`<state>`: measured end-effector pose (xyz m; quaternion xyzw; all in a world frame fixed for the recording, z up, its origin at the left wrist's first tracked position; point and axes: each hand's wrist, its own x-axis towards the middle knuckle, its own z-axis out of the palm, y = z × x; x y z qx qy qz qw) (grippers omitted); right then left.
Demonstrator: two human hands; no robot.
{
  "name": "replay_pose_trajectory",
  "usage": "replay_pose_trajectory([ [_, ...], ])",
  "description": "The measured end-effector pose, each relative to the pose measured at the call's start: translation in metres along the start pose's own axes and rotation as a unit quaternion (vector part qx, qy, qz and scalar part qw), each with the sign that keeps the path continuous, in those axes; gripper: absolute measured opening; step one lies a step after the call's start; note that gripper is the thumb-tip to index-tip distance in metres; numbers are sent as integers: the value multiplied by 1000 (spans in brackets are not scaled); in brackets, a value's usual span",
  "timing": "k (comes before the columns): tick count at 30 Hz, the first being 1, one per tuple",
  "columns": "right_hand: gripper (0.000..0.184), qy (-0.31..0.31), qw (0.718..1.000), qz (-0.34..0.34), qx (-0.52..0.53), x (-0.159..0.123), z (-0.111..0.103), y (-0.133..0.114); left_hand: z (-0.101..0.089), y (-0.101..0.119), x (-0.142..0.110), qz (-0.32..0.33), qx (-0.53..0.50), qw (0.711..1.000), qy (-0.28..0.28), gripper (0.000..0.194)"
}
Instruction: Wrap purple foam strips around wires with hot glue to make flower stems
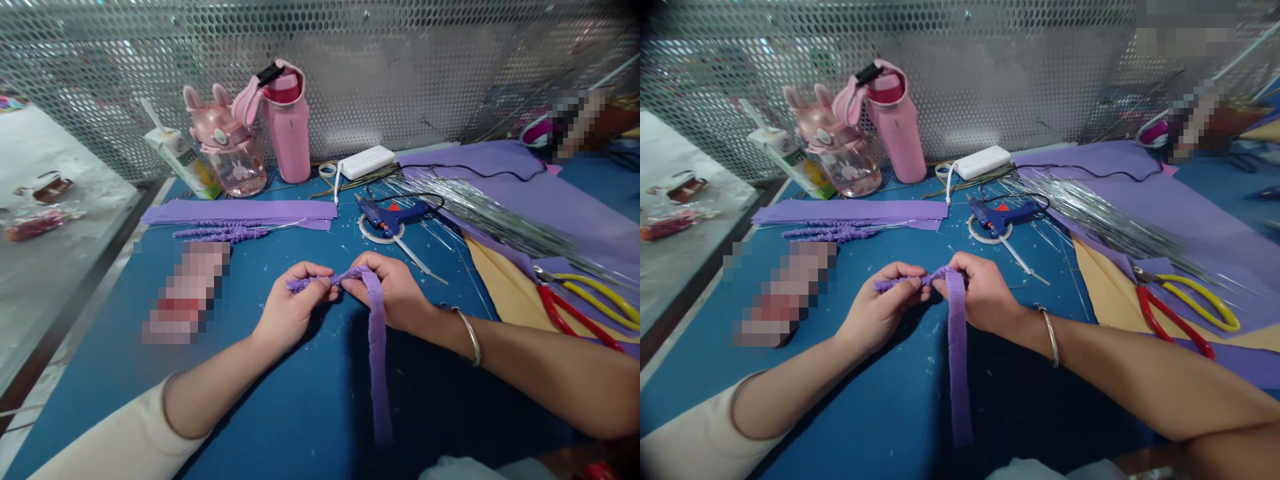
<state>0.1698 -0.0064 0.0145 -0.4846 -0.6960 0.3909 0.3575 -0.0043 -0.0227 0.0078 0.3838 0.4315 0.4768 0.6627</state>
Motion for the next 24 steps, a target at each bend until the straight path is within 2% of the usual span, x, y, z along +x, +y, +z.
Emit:
replay_pose_trajectory([
  [3,21,-14,998,53,36,0,0,-4,2,4,-1,22,41,999,3,8],
  [7,21,-23,996,74,53,2,0,-4,6,9,-3,30,86,996,6,6],
  [10,20,-46,996,65,43,5,-4,-3,4,12,-2,28,120,992,4,7],
  [13,15,-98,994,24,-40,6,-14,-7,-7,17,2,46,169,984,-31,13],
  [16,13,-144,975,-41,-165,2,-27,-18,-20,25,8,50,152,982,-104,38],
  [19,17,-146,940,-150,-271,-5,-39,-33,-23,35,10,23,105,987,-119,47],
  [21,18,-142,900,-250,-326,-7,-45,-40,-17,40,5,-31,103,982,-154,46],
  [24,19,-122,826,-383,-394,-2,-51,-41,-2,39,-9,-123,160,952,-230,46],
])
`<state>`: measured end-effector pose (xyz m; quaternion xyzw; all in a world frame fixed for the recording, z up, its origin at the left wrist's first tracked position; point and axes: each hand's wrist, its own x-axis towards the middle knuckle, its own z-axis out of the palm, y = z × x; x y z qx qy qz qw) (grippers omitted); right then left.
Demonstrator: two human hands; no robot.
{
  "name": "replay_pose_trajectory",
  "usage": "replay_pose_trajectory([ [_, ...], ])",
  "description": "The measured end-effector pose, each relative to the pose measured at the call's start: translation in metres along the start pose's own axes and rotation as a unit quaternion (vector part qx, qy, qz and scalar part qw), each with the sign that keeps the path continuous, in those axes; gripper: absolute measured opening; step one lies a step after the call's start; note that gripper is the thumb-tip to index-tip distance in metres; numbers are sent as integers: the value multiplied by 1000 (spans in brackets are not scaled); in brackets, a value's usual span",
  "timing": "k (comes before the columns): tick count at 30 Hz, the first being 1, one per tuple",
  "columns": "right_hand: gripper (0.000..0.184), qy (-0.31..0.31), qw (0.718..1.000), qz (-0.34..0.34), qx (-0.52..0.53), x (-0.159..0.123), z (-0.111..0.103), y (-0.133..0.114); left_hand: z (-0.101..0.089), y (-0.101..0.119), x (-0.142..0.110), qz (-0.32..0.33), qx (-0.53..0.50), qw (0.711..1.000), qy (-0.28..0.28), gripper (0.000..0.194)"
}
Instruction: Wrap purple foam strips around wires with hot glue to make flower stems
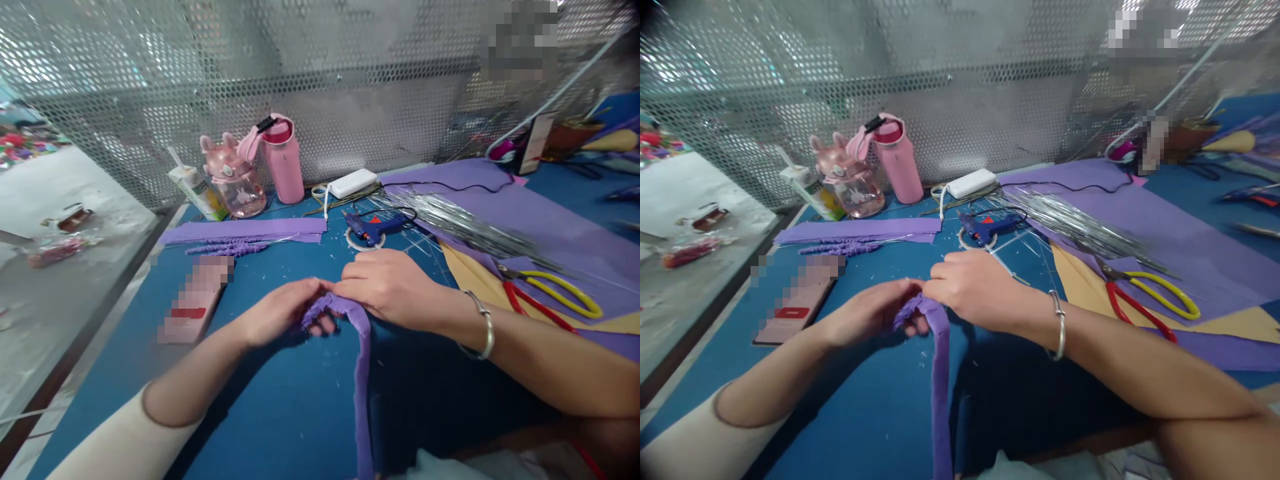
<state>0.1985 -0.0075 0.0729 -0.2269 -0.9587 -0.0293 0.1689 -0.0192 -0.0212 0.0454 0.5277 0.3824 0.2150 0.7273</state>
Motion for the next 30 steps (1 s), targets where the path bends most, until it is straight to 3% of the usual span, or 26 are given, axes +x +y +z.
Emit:
replay_pose_trajectory([
  [1,20,26,999,-24,-27,0,2,3,6,-1,-1,-14,23,1000,3,47],
  [5,19,225,973,-44,-10,-6,22,7,18,-10,-1,48,-17,987,153,34],
  [7,16,303,948,27,99,-8,35,1,17,-16,1,79,-28,978,191,27],
  [8,14,309,930,86,178,-8,40,-3,16,-19,1,91,-18,976,198,27],
  [11,20,214,853,236,414,-6,52,-13,17,-26,2,118,38,972,197,28],
  [13,36,141,803,255,521,-3,54,-17,19,-30,1,129,66,971,190,30],
  [15,34,100,768,257,578,-1,55,-17,21,-34,1,141,89,967,195,29],
  [18,18,96,764,286,570,1,57,-16,21,-38,3,170,128,951,225,26],
  [21,15,107,766,317,549,1,59,-17,20,-40,5,195,175,931,255,21],
  [24,14,93,736,329,584,2,60,-21,20,-41,5,206,240,904,287,20],
  [30,14,77,687,334,640,5,59,-28,19,-38,5,246,379,817,358,15],
])
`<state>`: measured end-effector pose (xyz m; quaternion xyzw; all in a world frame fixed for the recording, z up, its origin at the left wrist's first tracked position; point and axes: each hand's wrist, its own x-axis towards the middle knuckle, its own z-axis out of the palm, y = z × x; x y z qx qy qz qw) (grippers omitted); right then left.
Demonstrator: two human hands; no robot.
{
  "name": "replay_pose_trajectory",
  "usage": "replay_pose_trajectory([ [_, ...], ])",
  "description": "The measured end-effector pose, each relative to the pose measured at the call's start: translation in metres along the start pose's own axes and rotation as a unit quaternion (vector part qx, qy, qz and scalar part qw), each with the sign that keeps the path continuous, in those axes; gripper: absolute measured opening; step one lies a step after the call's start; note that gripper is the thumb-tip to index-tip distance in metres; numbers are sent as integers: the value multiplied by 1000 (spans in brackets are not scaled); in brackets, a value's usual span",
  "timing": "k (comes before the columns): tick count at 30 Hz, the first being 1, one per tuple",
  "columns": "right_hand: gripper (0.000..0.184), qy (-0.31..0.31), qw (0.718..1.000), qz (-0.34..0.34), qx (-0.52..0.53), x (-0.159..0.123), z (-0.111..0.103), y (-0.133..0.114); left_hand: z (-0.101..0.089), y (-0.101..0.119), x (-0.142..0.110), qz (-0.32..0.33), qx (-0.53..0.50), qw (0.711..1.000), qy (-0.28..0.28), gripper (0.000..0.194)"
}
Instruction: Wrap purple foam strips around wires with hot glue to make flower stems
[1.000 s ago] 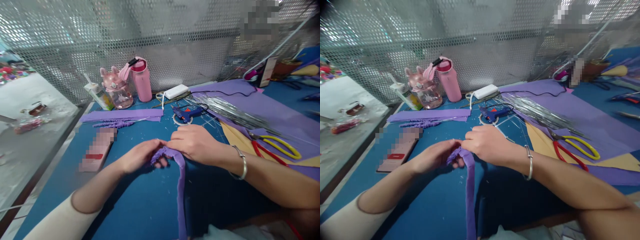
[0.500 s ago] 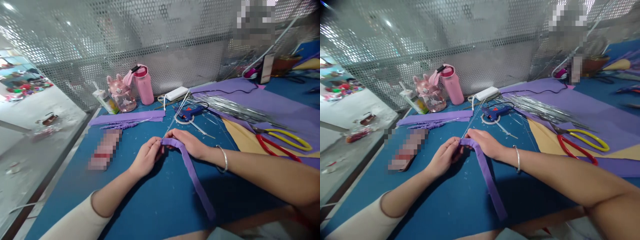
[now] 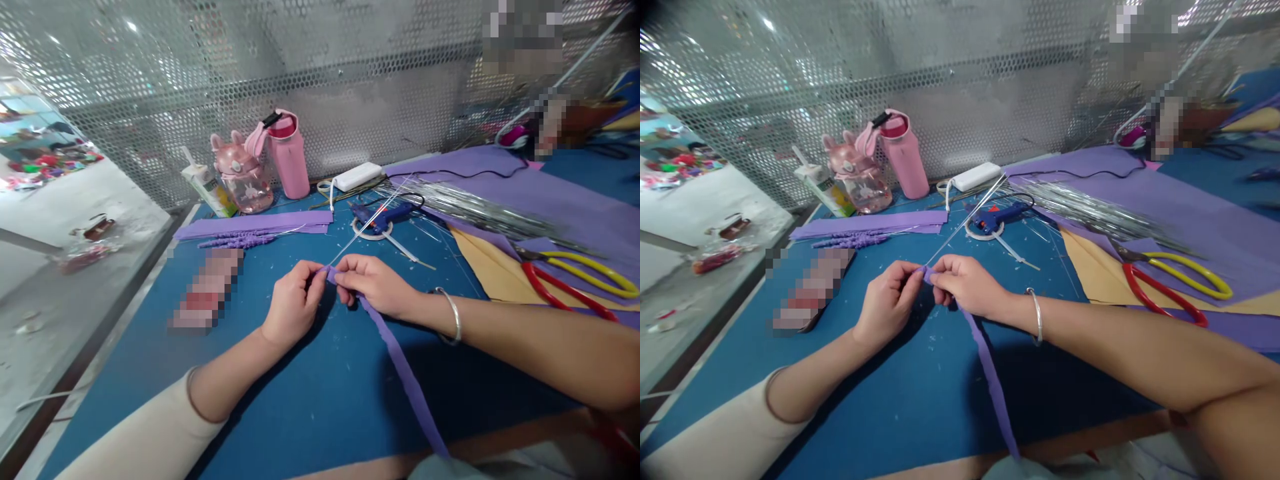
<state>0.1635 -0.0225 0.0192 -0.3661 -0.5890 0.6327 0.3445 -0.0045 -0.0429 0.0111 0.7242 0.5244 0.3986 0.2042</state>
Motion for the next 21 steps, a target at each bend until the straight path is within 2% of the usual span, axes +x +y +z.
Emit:
replay_pose_trajectory([
  [5,13,-8,998,24,53,0,0,3,0,-2,1,15,21,1000,-2,15],
  [8,12,-15,999,21,48,2,-2,4,-2,-5,4,29,32,999,-8,16],
  [11,14,21,1000,-18,-2,4,-6,3,-4,-6,5,40,4,999,-31,19],
  [13,15,61,994,-66,-63,6,-11,2,-4,-7,4,31,-37,996,-75,22],
  [15,16,78,987,-93,-109,8,-16,2,-4,-7,4,-12,-98,990,-102,31],
  [16,17,73,987,-91,-113,9,-18,3,-3,-7,4,-47,-144,984,-94,34],
  [19,19,22,995,-69,-72,12,-23,7,-2,-11,9,-156,-300,941,-9,26],
  [21,20,-13,997,-61,-52,13,-25,10,-2,-13,12,-183,-353,917,28,19],
])
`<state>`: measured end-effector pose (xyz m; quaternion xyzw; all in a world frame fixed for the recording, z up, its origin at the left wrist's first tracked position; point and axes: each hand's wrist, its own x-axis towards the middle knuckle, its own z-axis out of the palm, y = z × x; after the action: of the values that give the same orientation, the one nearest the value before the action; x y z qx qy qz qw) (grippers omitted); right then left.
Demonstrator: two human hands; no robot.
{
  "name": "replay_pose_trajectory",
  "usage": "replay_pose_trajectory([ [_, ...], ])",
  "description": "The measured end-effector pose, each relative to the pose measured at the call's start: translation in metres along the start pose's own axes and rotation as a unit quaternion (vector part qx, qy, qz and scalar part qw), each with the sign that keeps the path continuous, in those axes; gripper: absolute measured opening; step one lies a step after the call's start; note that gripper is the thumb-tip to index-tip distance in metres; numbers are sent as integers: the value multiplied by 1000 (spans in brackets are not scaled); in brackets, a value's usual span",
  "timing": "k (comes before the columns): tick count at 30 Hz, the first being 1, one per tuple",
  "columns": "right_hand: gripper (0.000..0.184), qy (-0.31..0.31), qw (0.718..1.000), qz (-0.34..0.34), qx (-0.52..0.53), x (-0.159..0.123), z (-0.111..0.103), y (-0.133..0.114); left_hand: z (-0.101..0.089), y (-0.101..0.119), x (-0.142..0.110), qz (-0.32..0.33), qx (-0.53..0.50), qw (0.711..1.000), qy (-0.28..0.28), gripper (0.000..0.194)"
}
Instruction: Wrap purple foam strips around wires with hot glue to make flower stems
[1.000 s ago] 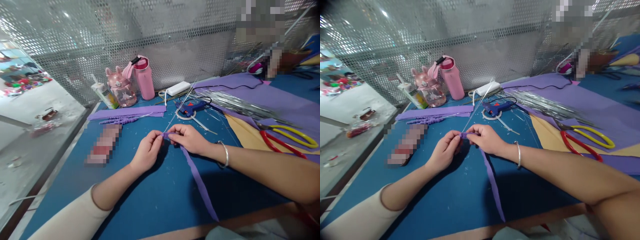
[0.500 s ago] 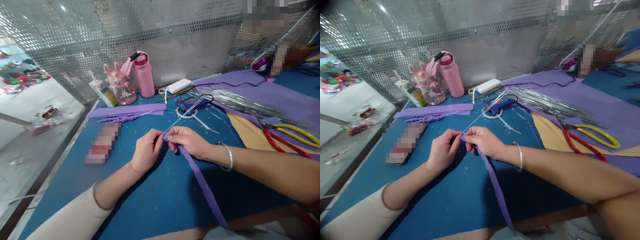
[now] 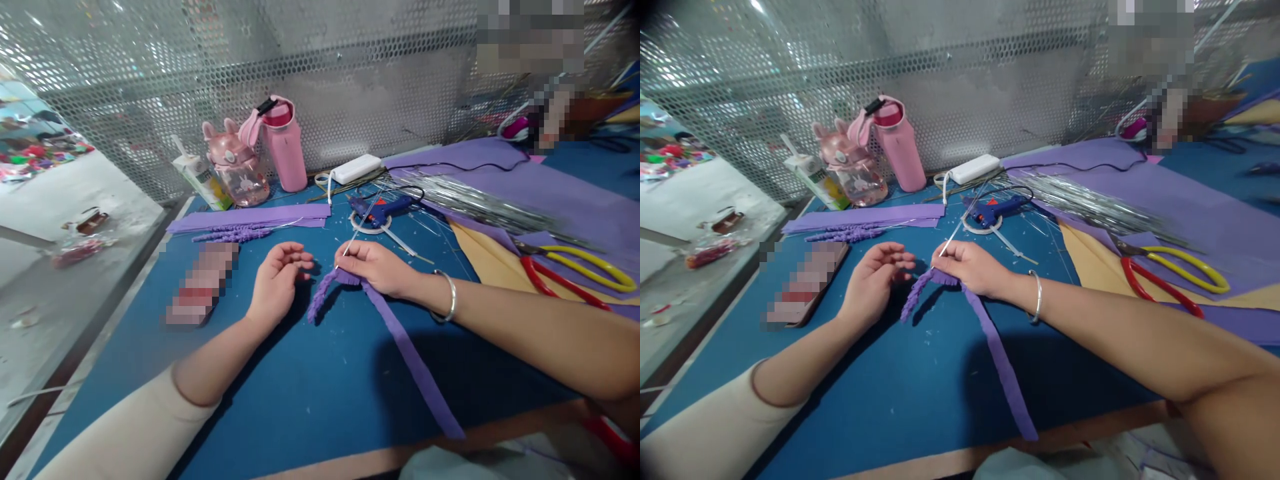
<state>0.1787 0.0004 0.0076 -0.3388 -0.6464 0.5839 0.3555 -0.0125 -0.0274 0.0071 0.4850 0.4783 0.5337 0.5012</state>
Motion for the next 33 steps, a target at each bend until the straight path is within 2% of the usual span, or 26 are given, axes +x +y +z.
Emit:
replay_pose_trajectory([
  [2,20,-17,1000,0,-3,0,0,2,-1,0,1,-13,-27,999,-12,20],
  [4,19,-25,1000,-9,-15,0,-1,2,1,1,-3,-46,-48,997,-50,17],
  [7,17,-39,999,-27,-27,-1,-1,2,7,4,-12,-76,-27,994,-79,9],
  [10,17,-51,998,-35,-13,-2,-1,2,12,6,-18,-96,17,987,-128,21],
  [14,14,-39,998,-46,-18,-3,0,2,8,8,-16,-135,37,958,-248,34],
  [19,12,-48,998,-50,-10,-5,2,0,-1,7,-9,-208,9,935,-289,34],
  [24,8,-76,996,-56,6,-7,2,-1,-9,8,-7,-324,-83,868,-367,34],
  [27,8,-92,994,-54,19,-8,2,-1,-10,10,-8,-347,-105,852,-377,33],
  [33,12,-90,993,-68,20,-8,0,0,-3,12,-10,-328,-119,875,-335,27],
])
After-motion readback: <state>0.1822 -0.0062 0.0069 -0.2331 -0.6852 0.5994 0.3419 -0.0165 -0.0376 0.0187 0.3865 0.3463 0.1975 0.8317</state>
